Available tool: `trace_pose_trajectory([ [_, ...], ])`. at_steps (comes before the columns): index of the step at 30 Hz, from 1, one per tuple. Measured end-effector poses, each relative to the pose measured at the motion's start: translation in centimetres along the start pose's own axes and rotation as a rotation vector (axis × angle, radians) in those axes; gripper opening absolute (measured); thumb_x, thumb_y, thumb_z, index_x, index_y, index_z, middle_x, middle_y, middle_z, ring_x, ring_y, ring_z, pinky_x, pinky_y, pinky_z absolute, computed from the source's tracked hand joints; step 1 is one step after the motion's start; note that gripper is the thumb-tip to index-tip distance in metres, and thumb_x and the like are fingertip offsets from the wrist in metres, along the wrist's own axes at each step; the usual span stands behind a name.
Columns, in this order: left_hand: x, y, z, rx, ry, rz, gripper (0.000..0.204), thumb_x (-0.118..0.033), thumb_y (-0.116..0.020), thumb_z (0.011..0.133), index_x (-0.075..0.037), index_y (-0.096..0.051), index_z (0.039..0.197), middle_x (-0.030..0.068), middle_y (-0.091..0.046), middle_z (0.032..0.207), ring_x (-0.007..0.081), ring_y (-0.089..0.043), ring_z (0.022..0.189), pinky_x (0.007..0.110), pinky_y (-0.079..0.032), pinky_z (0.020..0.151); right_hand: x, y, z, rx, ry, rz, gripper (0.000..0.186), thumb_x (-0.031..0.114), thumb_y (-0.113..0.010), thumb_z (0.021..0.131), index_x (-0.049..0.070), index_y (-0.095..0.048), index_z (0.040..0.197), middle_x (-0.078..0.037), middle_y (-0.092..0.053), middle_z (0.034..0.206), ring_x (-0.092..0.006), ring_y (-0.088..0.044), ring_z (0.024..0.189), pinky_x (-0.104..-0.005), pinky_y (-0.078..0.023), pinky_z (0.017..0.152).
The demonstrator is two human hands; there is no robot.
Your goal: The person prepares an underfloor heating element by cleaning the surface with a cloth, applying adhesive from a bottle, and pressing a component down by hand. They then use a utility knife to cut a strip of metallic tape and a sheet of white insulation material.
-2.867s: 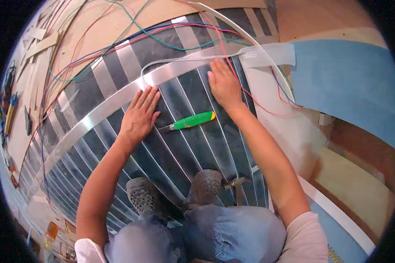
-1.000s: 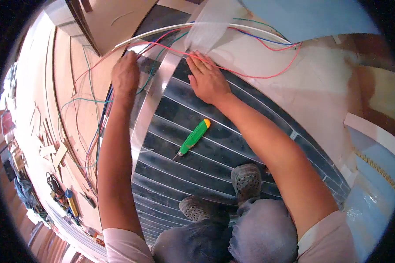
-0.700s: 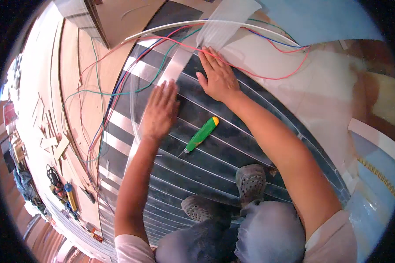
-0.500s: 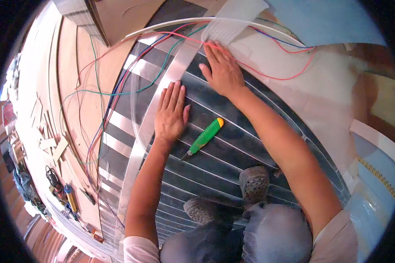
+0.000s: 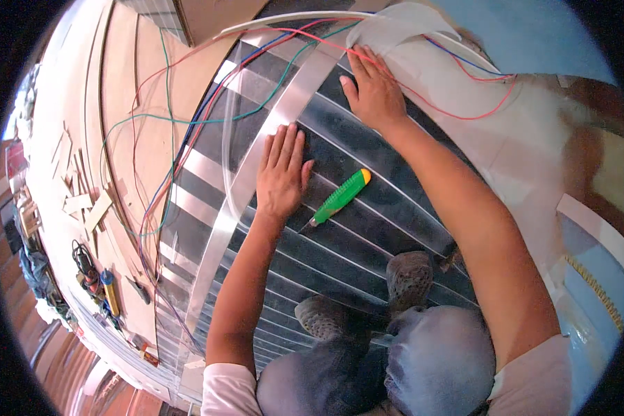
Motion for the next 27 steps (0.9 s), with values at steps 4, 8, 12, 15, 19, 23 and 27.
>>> trace_pose_trajectory([
  [4,0.6,0.0,-4.5,0.015,0.042,-0.044,0.060,-0.022,-0.060,0.099,-0.003,-0.042,0.152,0.0146,-0.039,0.161,0.0298,-0.029,0.153,0.046,-0.019,0.127,-0.8,0.2,-0.4,-0.003,-0.027,0.015,0.062,0.035,-0.058,0.096,-0.004,-0.049,0.144,-0.023,-0.050,0.149,-0.0378,-0.043,0.143,-0.0474,-0.029,0.123],
  [8,0.7,0.3,-5.3,0.021,0.077,-0.021,0.060,-0.018,-0.060,0.096,-0.001,-0.044,0.151,0.0165,-0.041,0.159,0.0312,-0.033,0.151,0.047,-0.021,0.126,-0.6,-0.3,-0.6,0.025,0.003,-0.016,0.065,0.037,-0.058,0.096,-0.004,-0.048,0.145,-0.023,-0.048,0.151,-0.0362,-0.042,0.144,-0.0469,-0.027,0.123],
  [12,0.9,0.7,-5.5,-0.029,0.067,-0.031,0.057,-0.016,-0.057,0.096,-0.003,-0.046,0.151,0.0147,-0.043,0.158,0.0306,-0.035,0.150,0.047,-0.022,0.126,-0.4,-0.1,-0.1,-0.012,-0.007,-0.017,0.062,0.033,-0.059,0.096,-0.002,-0.047,0.146,-0.022,-0.050,0.150,-0.0356,-0.044,0.142,-0.0460,-0.030,0.122],
  [15,0.6,0.6,-5.3,-0.039,0.054,-0.020,0.058,-0.019,-0.058,0.096,-0.004,-0.045,0.151,0.0133,-0.043,0.158,0.0304,-0.035,0.150,0.046,-0.021,0.126,-0.7,0.0,-0.8,-0.007,-0.013,-0.021,0.061,0.032,-0.059,0.097,0.000,-0.047,0.147,-0.021,-0.051,0.149,-0.0345,-0.045,0.141,-0.0446,-0.033,0.120],
  [19,0.9,0.5,-6.5,0.002,0.080,-0.017,0.059,-0.023,-0.054,0.101,-0.006,-0.038,0.155,0.0110,-0.034,0.164,0.0277,-0.028,0.153,0.045,-0.016,0.128,0.2,0.5,-0.7,-0.041,0.007,-0.020,0.060,0.034,-0.059,0.097,0.000,-0.049,0.146,-0.021,-0.055,0.145,-0.0343,-0.047,0.140,-0.0437,-0.037,0.117],
  [23,2.4,1.2,-10.6,0.082,0.160,0.071,0.061,-0.032,-0.051,0.104,-0.007,-0.035,0.157,0.0104,-0.031,0.166,0.0273,-0.022,0.155,0.044,-0.012,0.129,0.1,0.4,-0.6,-0.059,0.020,0.003,0.058,0.034,-0.061,0.097,0.002,-0.052,0.145,-0.020,-0.056,0.144,-0.0342,-0.048,0.139,-0.0432,-0.038,0.116],
  [27,4.4,2.4,-17.9,0.100,0.334,0.080,0.069,-0.029,-0.059,0.098,-0.004,-0.034,0.157,0.0137,-0.032,0.164,0.0310,-0.022,0.155,0.046,-0.013,0.128,-2.2,-0.3,-1.4,-0.063,-0.023,0.100,0.060,0.033,-0.060,0.094,-0.003,-0.051,0.141,-0.023,-0.054,0.144,-0.0372,-0.048,0.137,-0.0452,-0.033,0.120],
])
Point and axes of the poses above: each hand's wrist, its own z-axis towards the middle knuckle, its own y-axis out of the back of the hand, x = y × z, the point moved 8 cm from there along z, towards the middle knuckle
